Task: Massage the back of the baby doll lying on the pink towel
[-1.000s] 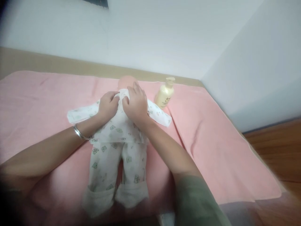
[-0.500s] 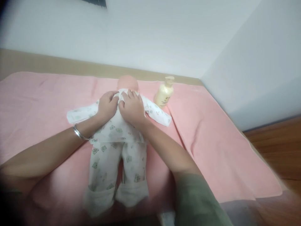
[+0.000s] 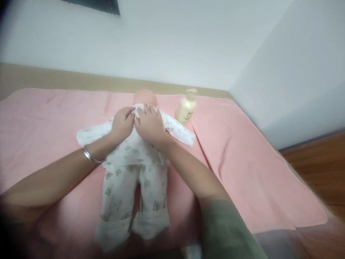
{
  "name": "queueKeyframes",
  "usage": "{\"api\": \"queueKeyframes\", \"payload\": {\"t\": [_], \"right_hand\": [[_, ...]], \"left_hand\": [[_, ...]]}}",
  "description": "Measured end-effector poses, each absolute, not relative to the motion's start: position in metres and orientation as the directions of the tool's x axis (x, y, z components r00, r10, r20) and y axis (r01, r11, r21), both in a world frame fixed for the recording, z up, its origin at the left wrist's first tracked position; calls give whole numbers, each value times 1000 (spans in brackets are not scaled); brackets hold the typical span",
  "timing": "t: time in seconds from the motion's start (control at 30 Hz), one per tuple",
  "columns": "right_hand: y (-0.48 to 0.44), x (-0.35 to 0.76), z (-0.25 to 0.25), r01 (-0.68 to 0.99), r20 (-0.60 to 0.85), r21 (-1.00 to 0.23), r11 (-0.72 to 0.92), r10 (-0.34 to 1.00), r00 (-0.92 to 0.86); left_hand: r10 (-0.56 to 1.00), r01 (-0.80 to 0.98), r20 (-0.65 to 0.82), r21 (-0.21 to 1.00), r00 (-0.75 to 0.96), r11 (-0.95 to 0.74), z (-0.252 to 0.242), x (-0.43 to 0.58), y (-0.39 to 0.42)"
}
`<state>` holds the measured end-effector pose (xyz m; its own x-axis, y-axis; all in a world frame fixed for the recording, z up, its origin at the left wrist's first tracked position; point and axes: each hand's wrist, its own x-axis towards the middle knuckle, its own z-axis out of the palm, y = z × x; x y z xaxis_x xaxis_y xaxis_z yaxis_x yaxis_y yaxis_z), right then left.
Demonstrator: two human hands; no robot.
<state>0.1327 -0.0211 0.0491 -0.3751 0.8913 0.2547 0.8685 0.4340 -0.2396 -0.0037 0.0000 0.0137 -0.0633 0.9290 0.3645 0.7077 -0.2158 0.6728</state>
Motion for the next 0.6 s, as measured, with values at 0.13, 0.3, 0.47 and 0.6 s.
{"api": "queueKeyframes", "payload": {"t": [0.13,0.3,0.47,0.6], "right_hand": [[-36,136,66,886,153,-141,442,894,-422],[-49,162,103,780,20,-175,601,794,-607],[-46,206,142,749,179,-329,575,817,-548],[-27,244,155,778,337,-412,474,873,-354]], "left_hand": [[938,731,346,642,-8,-230,19,-6,0],[944,733,329,638,18,-236,22,-16,0],[958,748,285,634,11,-198,25,-24,4],[950,708,306,684,-62,-175,44,-6,1]]}}
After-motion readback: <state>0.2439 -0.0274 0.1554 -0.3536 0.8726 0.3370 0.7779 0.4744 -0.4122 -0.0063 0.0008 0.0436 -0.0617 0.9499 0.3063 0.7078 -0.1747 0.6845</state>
